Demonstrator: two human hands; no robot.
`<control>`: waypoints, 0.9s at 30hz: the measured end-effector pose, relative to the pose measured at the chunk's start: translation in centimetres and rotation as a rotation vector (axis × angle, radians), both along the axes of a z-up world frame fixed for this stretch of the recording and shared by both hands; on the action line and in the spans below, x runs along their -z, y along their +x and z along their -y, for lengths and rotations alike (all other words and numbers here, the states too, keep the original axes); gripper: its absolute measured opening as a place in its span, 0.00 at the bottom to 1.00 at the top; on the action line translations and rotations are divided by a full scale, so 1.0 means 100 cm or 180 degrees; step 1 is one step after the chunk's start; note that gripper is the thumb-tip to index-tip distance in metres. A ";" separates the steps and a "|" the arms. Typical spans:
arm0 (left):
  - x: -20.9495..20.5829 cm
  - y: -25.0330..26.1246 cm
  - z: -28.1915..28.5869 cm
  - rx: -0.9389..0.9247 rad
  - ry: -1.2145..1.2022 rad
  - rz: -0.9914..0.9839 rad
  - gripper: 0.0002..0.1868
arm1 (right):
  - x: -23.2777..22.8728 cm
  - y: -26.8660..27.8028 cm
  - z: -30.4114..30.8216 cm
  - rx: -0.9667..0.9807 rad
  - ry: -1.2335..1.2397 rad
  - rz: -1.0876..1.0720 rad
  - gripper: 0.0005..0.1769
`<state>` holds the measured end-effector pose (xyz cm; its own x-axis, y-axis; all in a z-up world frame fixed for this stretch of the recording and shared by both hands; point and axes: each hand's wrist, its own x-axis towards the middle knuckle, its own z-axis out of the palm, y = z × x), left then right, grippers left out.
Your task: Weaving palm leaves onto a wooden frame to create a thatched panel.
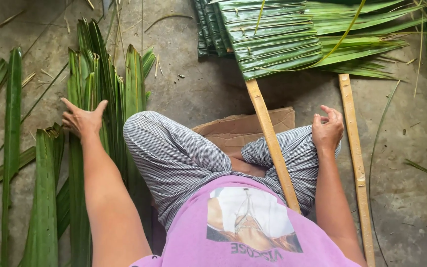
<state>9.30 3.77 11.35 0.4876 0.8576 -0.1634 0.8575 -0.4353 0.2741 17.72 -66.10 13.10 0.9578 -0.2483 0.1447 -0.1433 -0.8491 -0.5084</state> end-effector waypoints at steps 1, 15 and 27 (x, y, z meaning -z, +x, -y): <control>-0.012 0.002 0.002 -0.0060 -0.0406 0.0135 0.64 | 0.002 0.001 0.001 -0.0015 -0.0004 0.0025 0.14; 0.066 -0.148 0.025 0.0445 0.1069 0.0247 0.25 | 0.017 0.001 0.007 -0.0146 -0.0114 0.0266 0.19; -0.186 0.002 0.130 0.2407 0.1583 0.1633 0.13 | 0.011 0.004 0.005 -0.0252 0.0190 0.0620 0.19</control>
